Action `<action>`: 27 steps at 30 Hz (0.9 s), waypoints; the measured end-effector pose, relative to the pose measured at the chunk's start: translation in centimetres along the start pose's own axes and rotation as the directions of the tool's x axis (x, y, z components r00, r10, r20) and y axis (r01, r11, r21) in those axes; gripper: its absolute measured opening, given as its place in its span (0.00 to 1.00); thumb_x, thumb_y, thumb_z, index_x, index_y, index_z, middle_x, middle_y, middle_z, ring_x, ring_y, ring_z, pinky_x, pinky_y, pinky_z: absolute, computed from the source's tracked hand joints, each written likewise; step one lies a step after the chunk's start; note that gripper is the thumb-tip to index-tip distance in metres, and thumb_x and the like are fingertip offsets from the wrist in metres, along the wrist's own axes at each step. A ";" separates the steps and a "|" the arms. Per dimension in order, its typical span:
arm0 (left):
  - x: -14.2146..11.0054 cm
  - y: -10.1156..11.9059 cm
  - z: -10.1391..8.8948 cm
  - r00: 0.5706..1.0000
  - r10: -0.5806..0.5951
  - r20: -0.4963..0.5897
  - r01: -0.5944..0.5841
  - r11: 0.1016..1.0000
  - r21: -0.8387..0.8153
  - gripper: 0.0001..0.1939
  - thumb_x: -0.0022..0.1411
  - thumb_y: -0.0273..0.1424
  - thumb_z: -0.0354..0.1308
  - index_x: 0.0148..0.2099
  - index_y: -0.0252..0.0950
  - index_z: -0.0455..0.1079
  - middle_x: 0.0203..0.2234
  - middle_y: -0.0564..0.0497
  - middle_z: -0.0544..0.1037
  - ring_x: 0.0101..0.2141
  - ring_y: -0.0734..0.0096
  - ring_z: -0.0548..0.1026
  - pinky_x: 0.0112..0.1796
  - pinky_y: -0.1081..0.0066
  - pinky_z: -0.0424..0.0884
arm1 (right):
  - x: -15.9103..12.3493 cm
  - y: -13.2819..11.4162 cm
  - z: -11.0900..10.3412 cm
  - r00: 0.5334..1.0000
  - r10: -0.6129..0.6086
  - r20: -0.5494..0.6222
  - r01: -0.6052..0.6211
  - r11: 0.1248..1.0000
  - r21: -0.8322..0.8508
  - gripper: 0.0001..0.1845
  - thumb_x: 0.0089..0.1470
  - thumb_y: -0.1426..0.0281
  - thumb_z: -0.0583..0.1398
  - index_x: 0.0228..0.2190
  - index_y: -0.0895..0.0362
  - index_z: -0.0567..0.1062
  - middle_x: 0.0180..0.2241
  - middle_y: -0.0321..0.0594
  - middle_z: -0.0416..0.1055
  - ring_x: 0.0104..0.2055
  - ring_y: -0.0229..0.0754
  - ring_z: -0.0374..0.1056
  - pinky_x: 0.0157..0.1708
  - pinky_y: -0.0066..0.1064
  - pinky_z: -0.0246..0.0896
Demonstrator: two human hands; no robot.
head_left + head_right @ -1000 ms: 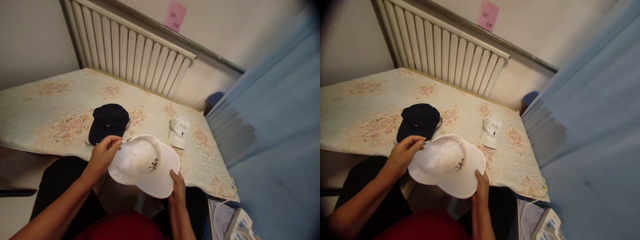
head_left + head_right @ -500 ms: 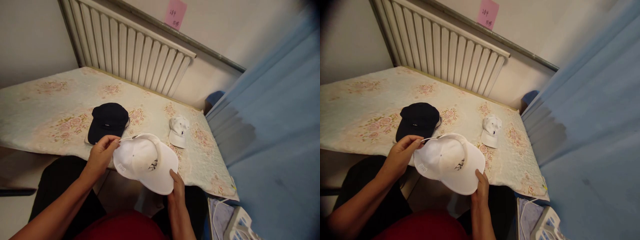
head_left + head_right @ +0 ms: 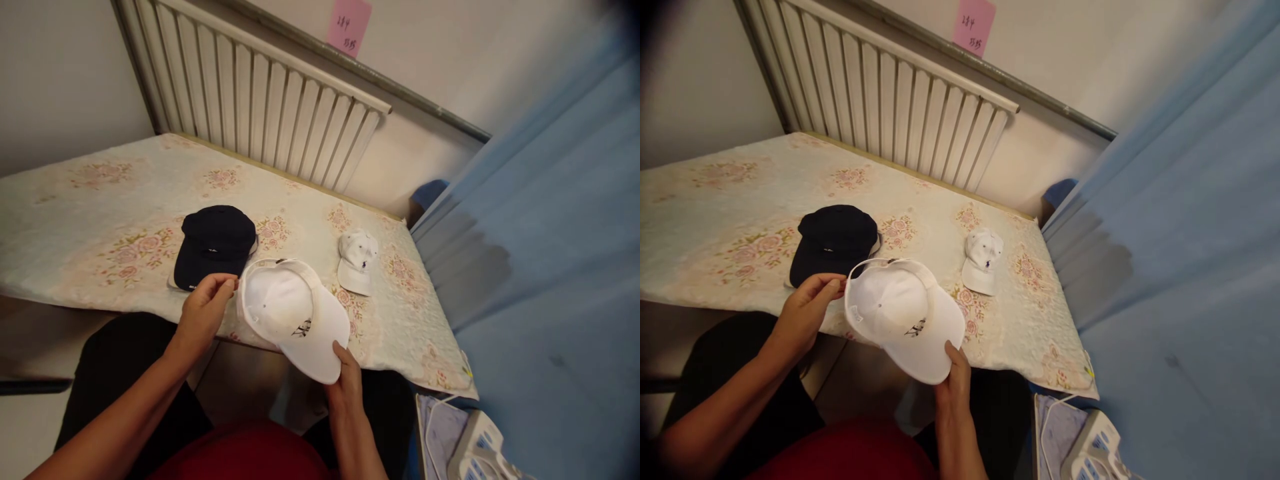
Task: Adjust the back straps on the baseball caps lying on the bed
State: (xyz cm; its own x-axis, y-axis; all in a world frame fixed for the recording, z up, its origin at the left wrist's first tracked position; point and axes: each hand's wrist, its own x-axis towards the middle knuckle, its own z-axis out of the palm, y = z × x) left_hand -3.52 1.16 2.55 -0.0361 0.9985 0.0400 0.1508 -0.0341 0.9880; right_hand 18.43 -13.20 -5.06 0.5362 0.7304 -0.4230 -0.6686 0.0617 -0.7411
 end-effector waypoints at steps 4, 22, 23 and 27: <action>0.3 -1.5 0.2 1.000 -0.004 0.012 0.004 1.000 -0.029 0.17 0.57 0.45 0.54 0.43 0.39 0.70 0.38 0.50 0.76 0.42 0.63 0.74 0.45 0.65 0.68 | -0.2 0.5 0.4 1.000 -0.006 0.030 0.004 0.998 0.059 0.25 0.42 0.70 0.63 0.46 0.59 0.72 0.37 0.43 0.79 0.42 0.50 0.74 0.47 0.44 0.67; -6.0 -2.3 5.4 0.873 -0.118 0.473 0.077 0.991 0.105 0.25 0.53 0.45 0.56 0.45 0.30 0.71 0.41 0.41 0.79 0.41 0.53 0.75 0.41 0.62 0.71 | -1.0 2.8 1.7 0.970 -0.053 0.239 0.014 0.987 0.161 0.23 0.40 0.75 0.63 0.42 0.52 0.74 0.43 0.42 0.76 0.47 0.51 0.71 0.54 0.48 0.59; -6.0 -2.4 5.5 0.873 -0.133 0.469 0.093 0.990 0.106 0.25 0.53 0.44 0.55 0.46 0.30 0.71 0.42 0.40 0.79 0.42 0.52 0.75 0.41 0.62 0.70 | -1.1 2.8 1.8 0.971 -0.059 0.233 0.023 0.987 0.157 0.23 0.40 0.75 0.63 0.42 0.52 0.74 0.43 0.42 0.76 0.47 0.51 0.72 0.54 0.48 0.59; -5.7 -2.9 5.1 0.858 -0.143 0.493 0.139 0.989 0.043 0.25 0.56 0.43 0.54 0.50 0.29 0.69 0.44 0.40 0.78 0.43 0.53 0.75 0.42 0.62 0.70 | -1.3 2.8 2.0 0.972 -0.064 0.226 0.026 0.986 0.167 0.25 0.39 0.77 0.63 0.43 0.52 0.74 0.42 0.41 0.76 0.46 0.51 0.72 0.53 0.47 0.60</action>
State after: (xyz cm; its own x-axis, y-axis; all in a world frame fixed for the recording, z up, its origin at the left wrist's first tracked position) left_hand 1.33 -4.21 -1.33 0.4344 0.8825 -0.1802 0.1870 0.1073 0.9765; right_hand 14.84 -12.62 -5.51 0.4475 0.8599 -0.2456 -0.7309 0.1934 -0.6546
